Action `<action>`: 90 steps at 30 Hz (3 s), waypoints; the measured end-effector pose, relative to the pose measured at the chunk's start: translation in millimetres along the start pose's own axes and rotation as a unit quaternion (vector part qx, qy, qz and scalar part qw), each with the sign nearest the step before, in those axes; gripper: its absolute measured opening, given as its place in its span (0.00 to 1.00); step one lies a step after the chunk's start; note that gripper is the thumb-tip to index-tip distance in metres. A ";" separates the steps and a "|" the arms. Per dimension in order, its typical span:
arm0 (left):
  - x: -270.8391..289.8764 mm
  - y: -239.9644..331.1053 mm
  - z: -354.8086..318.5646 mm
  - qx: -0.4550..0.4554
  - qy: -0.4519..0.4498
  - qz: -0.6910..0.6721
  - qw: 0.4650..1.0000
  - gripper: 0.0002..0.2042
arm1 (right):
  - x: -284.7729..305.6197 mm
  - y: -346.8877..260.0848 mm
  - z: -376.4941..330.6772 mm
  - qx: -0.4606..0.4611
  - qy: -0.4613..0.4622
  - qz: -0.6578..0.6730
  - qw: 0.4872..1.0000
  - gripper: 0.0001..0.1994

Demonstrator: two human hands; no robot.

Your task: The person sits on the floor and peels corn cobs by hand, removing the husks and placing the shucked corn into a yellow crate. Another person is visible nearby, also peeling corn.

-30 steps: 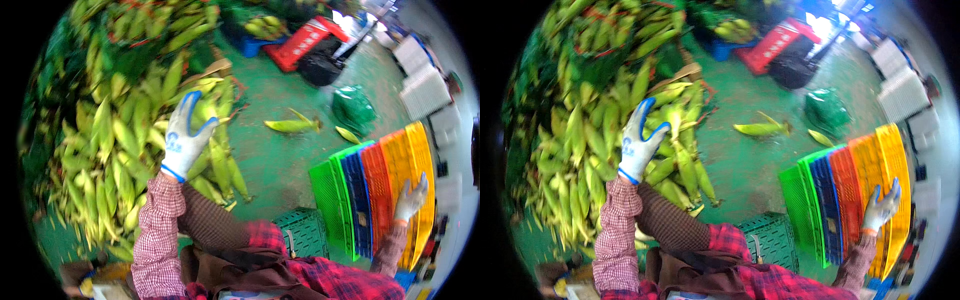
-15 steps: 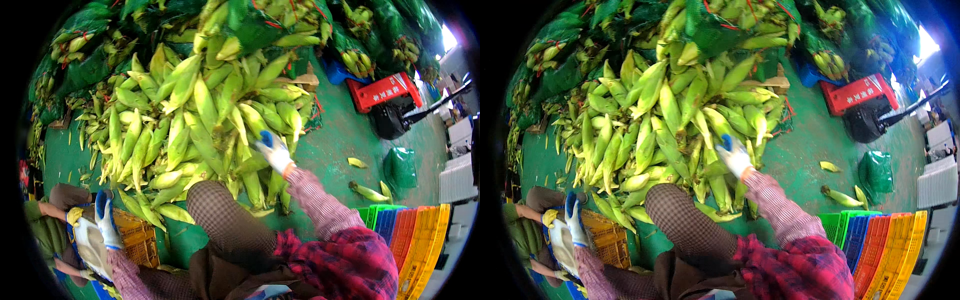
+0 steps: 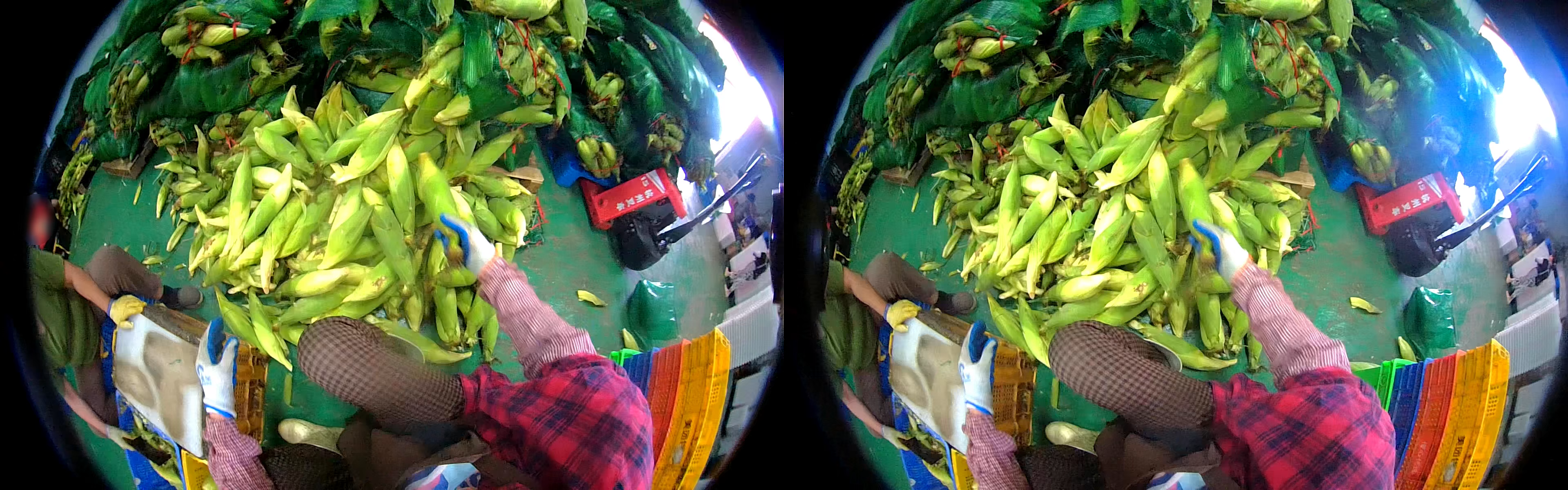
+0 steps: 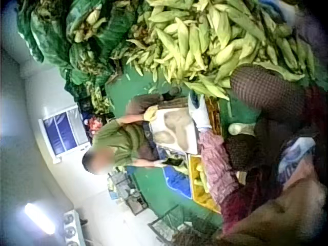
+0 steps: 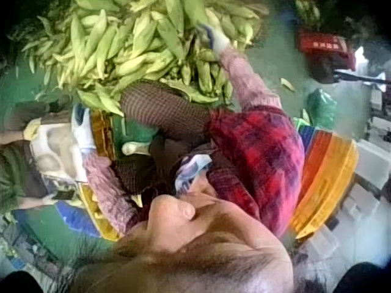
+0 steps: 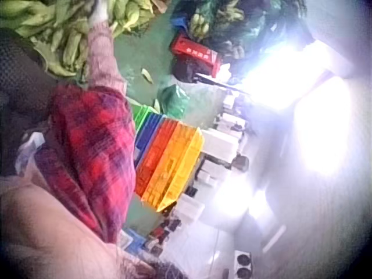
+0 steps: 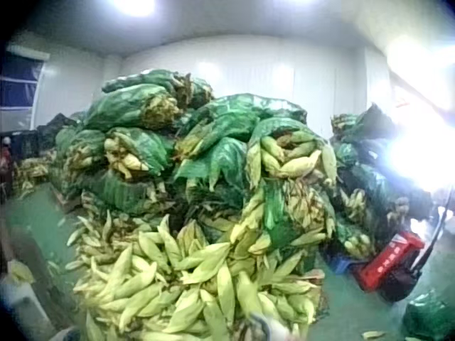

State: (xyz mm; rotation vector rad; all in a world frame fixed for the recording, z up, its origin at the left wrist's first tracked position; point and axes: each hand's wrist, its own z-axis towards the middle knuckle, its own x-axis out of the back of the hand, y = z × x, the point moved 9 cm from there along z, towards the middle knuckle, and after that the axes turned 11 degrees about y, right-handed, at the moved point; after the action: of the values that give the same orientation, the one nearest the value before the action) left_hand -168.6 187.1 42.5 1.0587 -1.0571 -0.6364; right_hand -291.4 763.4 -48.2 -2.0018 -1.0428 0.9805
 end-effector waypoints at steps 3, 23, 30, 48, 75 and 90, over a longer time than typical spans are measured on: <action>-15.6 52.0 -0.6 -0.155 0.006 0.088 0.984 0.29 | -5.5 25.7 -75.5 -0.014 -0.100 -0.112 0.989 0.20; 142.1 -29.5 59.8 -0.144 0.219 0.456 0.851 0.39 | -122.8 32.4 71.3 0.262 0.157 -0.477 0.824 0.32; 148.7 -57.6 79.7 -0.119 0.198 0.519 0.823 0.40 | -28.3 64.7 176.1 0.006 0.334 -0.503 0.797 0.36; 30.4 88.2 31.1 -0.294 0.121 0.408 0.856 0.37 | -139.3 41.6 -57.0 0.282 -0.203 -0.478 0.807 0.35; 144.1 -86.8 46.6 -0.004 0.135 0.543 0.829 0.41 | -206.1 125.1 123.3 0.007 0.265 -0.472 0.841 0.48; 157.7 -116.3 52.2 0.034 0.137 0.566 0.812 0.45 | -238.3 199.6 104.9 -0.188 -0.027 0.031 0.981 0.23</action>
State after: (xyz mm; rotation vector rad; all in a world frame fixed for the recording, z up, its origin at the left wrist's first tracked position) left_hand -148.2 -10.4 1.2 0.3887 -1.2308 0.5195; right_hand -402.6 488.5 -188.5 -2.3344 -1.2784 0.9260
